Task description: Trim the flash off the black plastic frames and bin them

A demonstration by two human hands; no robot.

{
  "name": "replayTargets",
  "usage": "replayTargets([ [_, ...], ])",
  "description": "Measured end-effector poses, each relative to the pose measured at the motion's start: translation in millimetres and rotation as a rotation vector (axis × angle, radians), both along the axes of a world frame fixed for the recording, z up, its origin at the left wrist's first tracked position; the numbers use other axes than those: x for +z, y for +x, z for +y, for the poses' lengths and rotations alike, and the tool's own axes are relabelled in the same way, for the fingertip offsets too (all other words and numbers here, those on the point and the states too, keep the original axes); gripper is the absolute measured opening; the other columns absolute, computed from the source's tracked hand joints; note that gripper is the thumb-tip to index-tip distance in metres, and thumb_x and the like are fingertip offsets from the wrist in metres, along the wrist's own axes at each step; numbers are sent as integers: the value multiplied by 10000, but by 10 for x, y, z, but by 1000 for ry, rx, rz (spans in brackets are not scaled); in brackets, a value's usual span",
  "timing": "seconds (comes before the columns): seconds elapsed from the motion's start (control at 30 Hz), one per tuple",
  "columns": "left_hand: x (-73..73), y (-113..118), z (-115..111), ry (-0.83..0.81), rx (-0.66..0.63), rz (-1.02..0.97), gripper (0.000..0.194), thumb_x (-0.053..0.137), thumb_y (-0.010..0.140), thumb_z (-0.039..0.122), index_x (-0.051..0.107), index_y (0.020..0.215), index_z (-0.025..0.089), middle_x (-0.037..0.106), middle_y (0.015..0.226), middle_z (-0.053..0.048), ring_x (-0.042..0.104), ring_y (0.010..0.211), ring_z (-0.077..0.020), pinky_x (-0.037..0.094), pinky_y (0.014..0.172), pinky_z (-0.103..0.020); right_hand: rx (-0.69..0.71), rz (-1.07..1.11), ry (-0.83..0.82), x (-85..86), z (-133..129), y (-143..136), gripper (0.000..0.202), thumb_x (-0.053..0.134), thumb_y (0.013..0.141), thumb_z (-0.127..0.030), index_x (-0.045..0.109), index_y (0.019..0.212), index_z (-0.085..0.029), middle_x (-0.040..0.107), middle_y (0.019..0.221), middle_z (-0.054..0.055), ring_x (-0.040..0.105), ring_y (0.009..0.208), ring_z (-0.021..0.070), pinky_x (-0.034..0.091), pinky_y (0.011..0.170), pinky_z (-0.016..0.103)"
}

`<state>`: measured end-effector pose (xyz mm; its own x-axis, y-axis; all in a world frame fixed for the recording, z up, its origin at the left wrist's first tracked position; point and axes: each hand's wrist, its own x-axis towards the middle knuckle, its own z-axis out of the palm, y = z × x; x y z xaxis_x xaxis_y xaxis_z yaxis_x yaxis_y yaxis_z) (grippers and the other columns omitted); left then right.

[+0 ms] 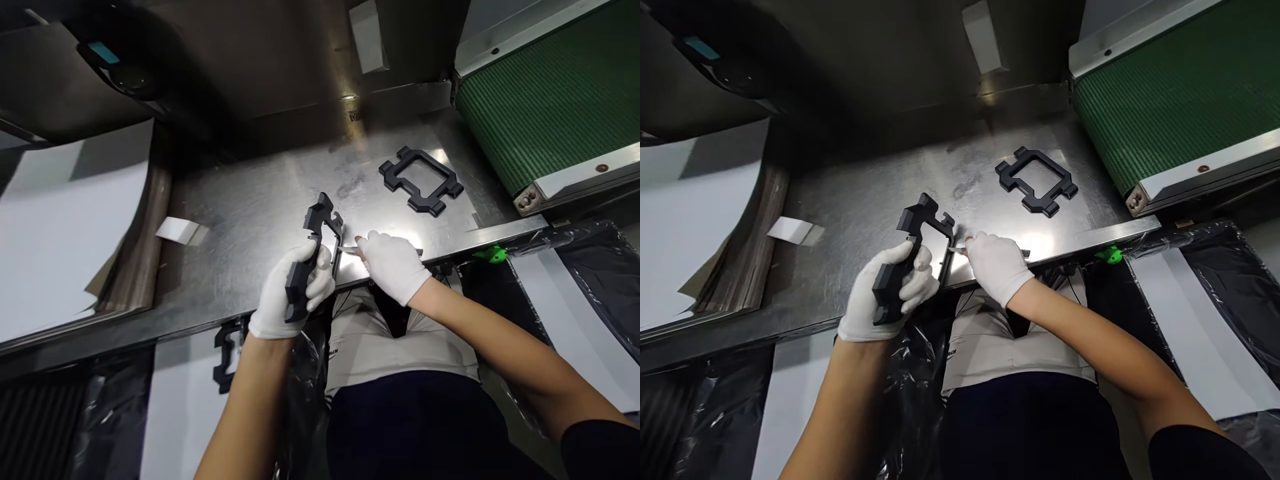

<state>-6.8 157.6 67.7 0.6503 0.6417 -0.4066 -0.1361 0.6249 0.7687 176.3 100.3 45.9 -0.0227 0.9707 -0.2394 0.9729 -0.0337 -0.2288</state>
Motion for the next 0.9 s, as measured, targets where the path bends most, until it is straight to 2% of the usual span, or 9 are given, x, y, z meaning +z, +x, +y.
replayTargets([
  [0.2,-10,3,8,-4,-1,17,413,481,1089,359,615,743,176,404,404,52,385,279,-100,345,390,-203,1,27,19,-86,-65,92,440,325,1208,-414,648,1444,-232,705,1216,120,715,1007,280,526,750,343],
  [0.4,5,-134,-130,-3,115,-87,397,464,1092,357,560,740,201,382,399,74,360,293,-95,419,474,-226,-165,26,11,-93,-41,129,381,384,1194,-358,688,1326,-169,681,1258,154,692,1015,279,545,800,363],
  [0.47,4,-198,-230,-9,161,-172,393,489,1083,379,496,724,221,338,391,95,303,286,-91,434,495,-236,-187,43,31,-100,5,159,346,409,1181,-303,698,1294,-150,672,1287,174,682,1052,287,556,852,380],
  [0.53,-4,-243,-337,-1,189,-261,421,522,1075,416,417,708,240,262,377,118,231,273,-89,403,474,-241,-194,116,102,-109,32,174,314,458,1159,-262,689,1333,-139,660,1349,196,655,1170,315,549,978,428],
  [0.6,-10,-265,-434,19,204,-337,463,548,1068,437,343,698,250,202,360,130,185,254,-89,350,440,-248,-217,327,210,-116,14,152,341,530,1132,-247,635,1442,-153,650,1413,187,613,1289,324,499,1118,486],
  [0.67,-10,-267,-509,39,207,-376,497,557,1066,439,293,690,252,182,341,130,177,233,-92,297,415,-262,-236,736,218,-124,-52,80,448,591,1108,-278,539,1542,-184,668,1411,149,624,1306,287,490,1160,493],
  [0.7,-10,-265,-538,49,206,-387,510,558,1066,437,275,685,252,182,333,128,182,224,-93,274,407,-269,-228,983,159,-132,-96,27,492,620,1093,-312,506,1556,-192,688,1375,128,647,1279,263,507,1150,476],
  [0.8,-19,-258,-598,70,207,-430,531,569,1063,446,254,682,251,179,323,131,172,204,-91,226,392,-280,-216,1568,-78,-175,-227,-169,542,740,994,-386,533,1462,-206,738,1188,64,714,1133,220,546,1093,422],
  [0.9,-52,-254,-655,62,200,-464,522,572,1058,453,264,687,252,190,332,130,173,209,-91,234,397,-278,-353,1779,-124,-216,-295,-339,461,804,897,-356,592,1286,-229,725,974,-11,727,972,201,550,1028,396],
])
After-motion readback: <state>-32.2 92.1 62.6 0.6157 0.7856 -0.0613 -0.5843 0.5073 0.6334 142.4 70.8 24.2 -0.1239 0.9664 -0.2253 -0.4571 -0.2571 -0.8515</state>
